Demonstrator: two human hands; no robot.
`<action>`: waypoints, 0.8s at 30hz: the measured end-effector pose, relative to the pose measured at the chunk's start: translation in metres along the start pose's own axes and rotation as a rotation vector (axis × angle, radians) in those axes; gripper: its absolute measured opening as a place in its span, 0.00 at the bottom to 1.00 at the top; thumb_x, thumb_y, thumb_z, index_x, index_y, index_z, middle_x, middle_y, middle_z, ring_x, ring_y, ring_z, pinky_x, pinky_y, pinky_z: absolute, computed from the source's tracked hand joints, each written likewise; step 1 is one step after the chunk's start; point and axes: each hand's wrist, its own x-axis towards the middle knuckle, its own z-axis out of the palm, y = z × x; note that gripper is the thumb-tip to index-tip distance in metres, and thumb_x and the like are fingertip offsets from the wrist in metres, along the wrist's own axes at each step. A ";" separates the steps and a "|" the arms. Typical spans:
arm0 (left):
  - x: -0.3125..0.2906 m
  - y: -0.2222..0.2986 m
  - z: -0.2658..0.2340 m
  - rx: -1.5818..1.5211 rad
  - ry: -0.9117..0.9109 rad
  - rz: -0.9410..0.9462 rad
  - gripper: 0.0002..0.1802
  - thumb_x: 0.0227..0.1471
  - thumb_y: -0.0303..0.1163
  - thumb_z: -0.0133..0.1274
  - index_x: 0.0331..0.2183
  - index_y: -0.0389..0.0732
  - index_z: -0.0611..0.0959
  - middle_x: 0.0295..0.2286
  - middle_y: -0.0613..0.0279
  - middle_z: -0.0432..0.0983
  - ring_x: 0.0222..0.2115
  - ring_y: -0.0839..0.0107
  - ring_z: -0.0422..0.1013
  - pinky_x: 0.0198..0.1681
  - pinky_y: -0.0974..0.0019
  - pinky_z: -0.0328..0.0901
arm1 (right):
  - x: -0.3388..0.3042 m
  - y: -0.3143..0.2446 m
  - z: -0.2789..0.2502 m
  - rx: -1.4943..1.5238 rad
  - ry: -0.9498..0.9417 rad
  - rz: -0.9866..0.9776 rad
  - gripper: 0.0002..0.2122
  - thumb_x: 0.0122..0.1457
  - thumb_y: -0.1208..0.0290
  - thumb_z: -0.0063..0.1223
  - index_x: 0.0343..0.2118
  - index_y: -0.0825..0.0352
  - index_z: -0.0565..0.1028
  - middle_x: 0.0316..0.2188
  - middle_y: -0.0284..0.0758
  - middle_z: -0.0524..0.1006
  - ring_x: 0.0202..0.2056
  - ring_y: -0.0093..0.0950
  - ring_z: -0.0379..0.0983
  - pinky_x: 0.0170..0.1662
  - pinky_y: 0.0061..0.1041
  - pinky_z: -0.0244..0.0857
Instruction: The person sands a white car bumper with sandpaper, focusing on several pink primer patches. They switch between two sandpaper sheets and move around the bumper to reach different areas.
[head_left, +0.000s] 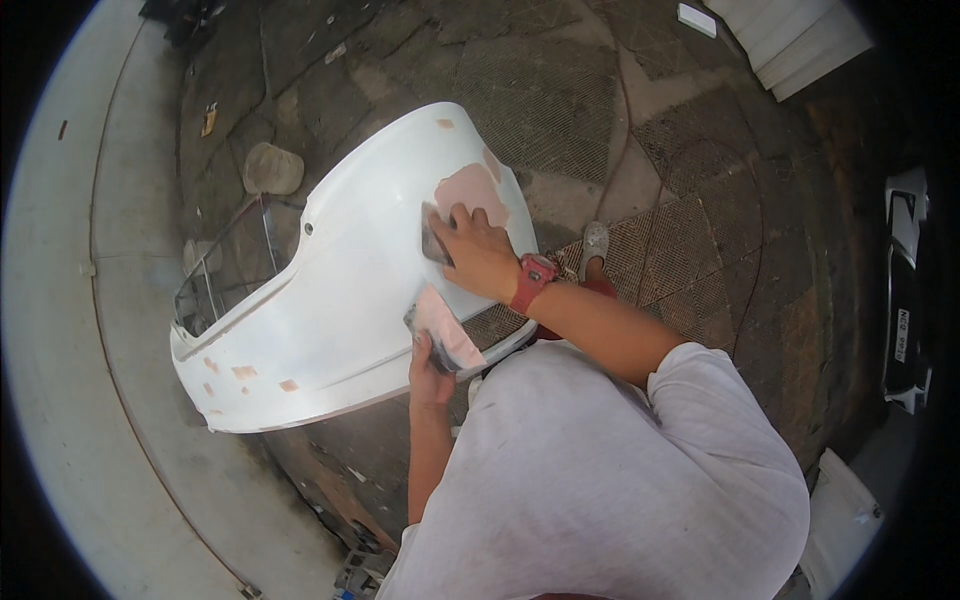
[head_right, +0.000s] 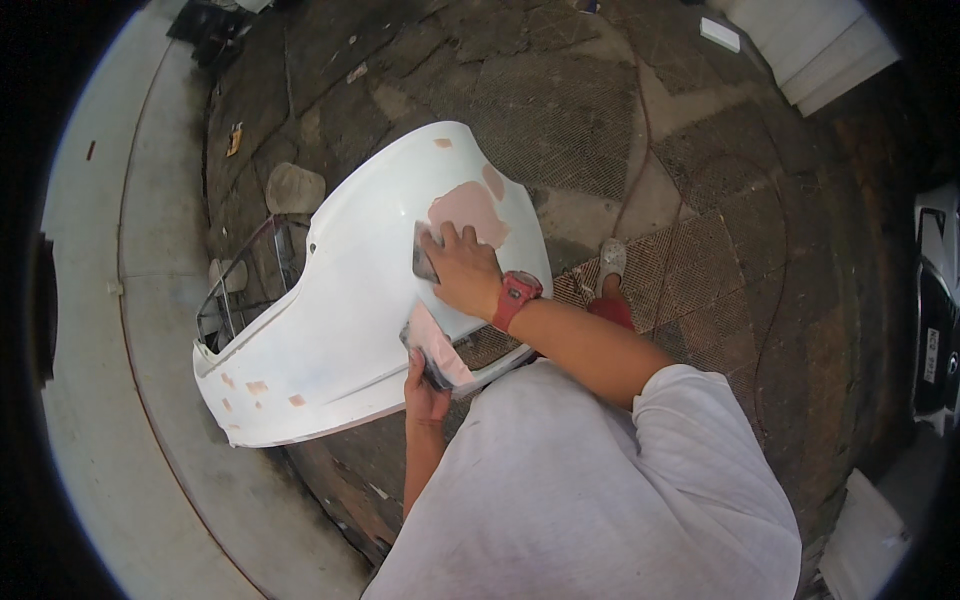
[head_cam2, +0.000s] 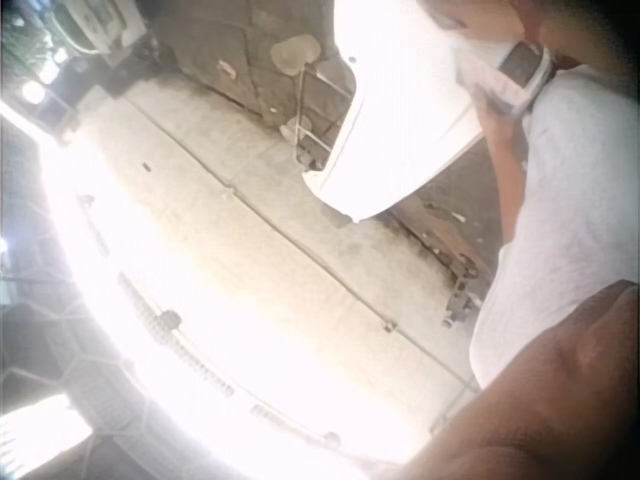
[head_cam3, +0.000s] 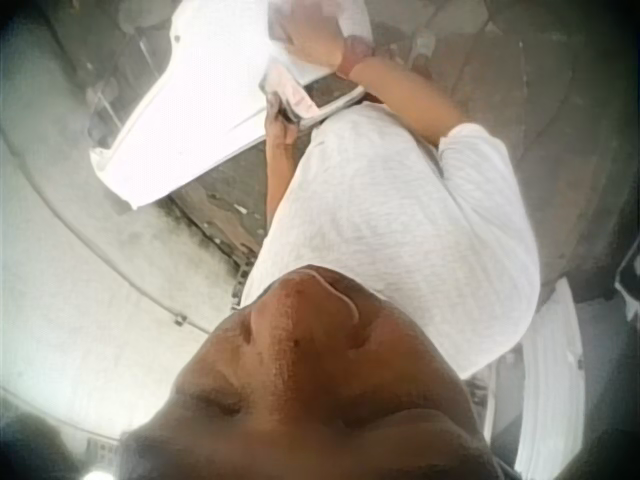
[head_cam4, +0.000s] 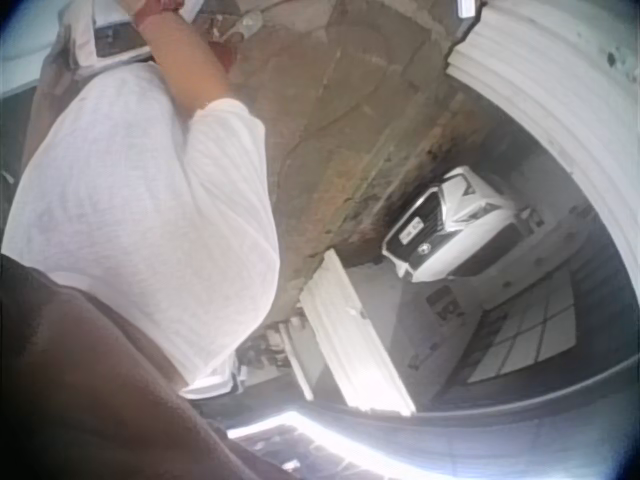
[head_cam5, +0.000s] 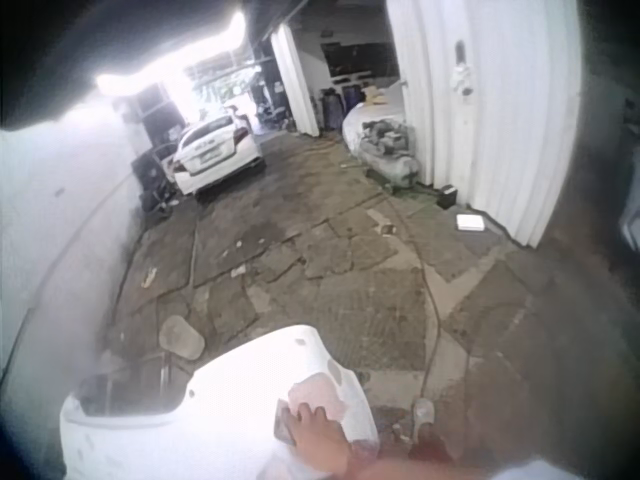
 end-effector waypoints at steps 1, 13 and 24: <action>-0.001 0.001 0.001 0.000 -0.001 -0.003 0.30 0.71 0.47 0.49 0.66 0.42 0.68 0.56 0.56 0.76 0.58 0.60 0.72 0.62 0.53 0.68 | -0.006 0.000 -0.004 0.028 -0.041 -0.022 0.33 0.54 0.69 0.60 0.66 0.61 0.68 0.53 0.46 0.70 0.52 0.49 0.72 0.48 0.49 0.74; -0.006 0.000 0.005 0.016 0.008 0.022 0.31 0.70 0.48 0.51 0.66 0.42 0.69 0.56 0.57 0.75 0.58 0.60 0.72 0.62 0.53 0.67 | 0.019 0.174 0.010 0.763 -0.008 0.509 0.22 0.56 0.73 0.47 0.52 0.77 0.77 0.47 0.60 0.81 0.50 0.50 0.80 0.54 0.38 0.70; -0.005 -0.001 0.009 -0.001 0.031 0.019 0.30 0.70 0.47 0.51 0.65 0.41 0.70 0.56 0.57 0.76 0.57 0.61 0.72 0.61 0.53 0.68 | 0.032 0.141 0.017 0.768 -0.064 0.527 0.22 0.58 0.69 0.53 0.54 0.77 0.78 0.52 0.54 0.80 0.51 0.45 0.80 0.54 0.38 0.71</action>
